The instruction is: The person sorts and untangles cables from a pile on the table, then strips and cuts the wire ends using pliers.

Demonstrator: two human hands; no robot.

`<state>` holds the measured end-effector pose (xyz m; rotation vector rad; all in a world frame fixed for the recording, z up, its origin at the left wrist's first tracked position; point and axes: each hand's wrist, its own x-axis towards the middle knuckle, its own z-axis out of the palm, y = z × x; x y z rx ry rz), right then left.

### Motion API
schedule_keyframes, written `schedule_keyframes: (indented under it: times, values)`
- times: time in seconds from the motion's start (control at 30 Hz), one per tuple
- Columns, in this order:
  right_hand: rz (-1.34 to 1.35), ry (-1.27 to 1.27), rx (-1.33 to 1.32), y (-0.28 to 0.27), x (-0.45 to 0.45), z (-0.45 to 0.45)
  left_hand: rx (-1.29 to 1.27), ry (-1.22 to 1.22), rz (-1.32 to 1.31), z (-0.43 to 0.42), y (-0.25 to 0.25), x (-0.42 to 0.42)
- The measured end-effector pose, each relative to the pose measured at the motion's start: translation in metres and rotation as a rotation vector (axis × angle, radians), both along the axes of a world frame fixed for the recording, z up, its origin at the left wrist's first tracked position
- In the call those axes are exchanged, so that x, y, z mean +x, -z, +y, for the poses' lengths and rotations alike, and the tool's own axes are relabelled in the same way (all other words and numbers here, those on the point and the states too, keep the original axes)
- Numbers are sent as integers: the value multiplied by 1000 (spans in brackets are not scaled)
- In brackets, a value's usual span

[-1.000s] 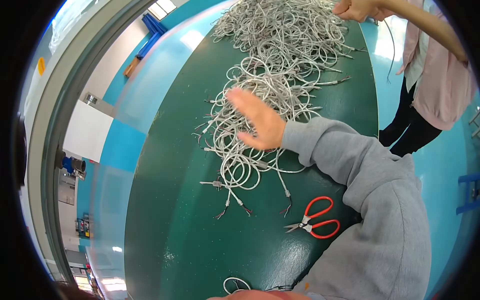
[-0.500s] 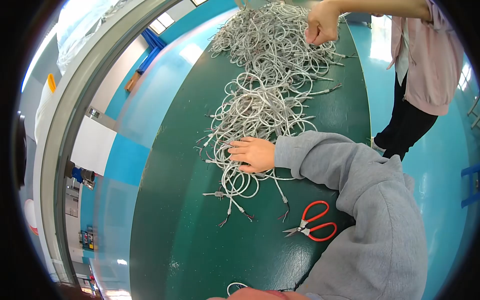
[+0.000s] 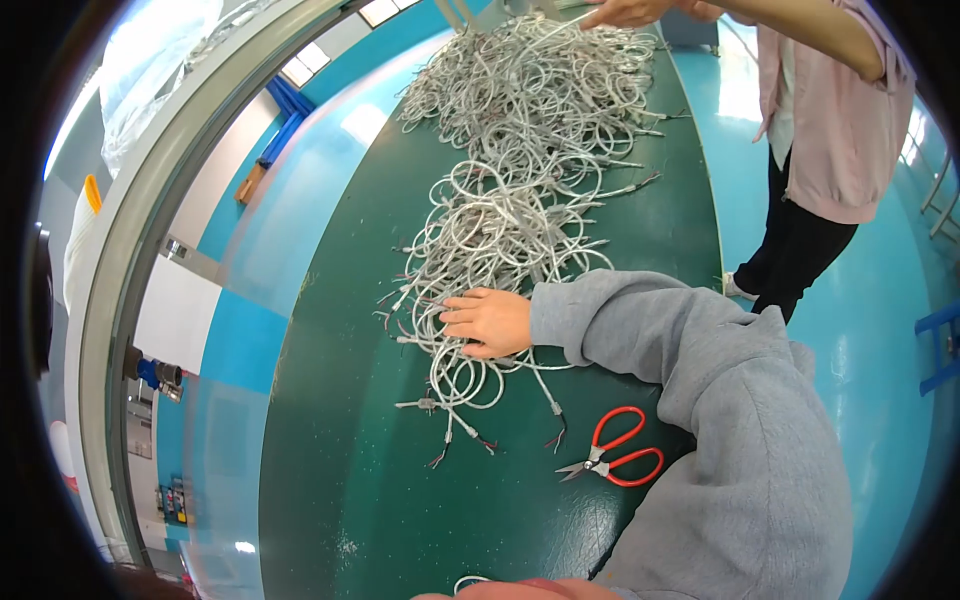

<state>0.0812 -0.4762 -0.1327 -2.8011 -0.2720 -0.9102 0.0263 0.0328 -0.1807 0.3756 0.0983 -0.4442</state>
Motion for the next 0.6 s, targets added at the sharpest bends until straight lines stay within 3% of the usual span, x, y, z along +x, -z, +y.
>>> schedule_keyframes:
  times: [0.6]
  values:
    - [26, 21, -21, 1, 0, 1, -139, 206, -79, -20, 26, 38]
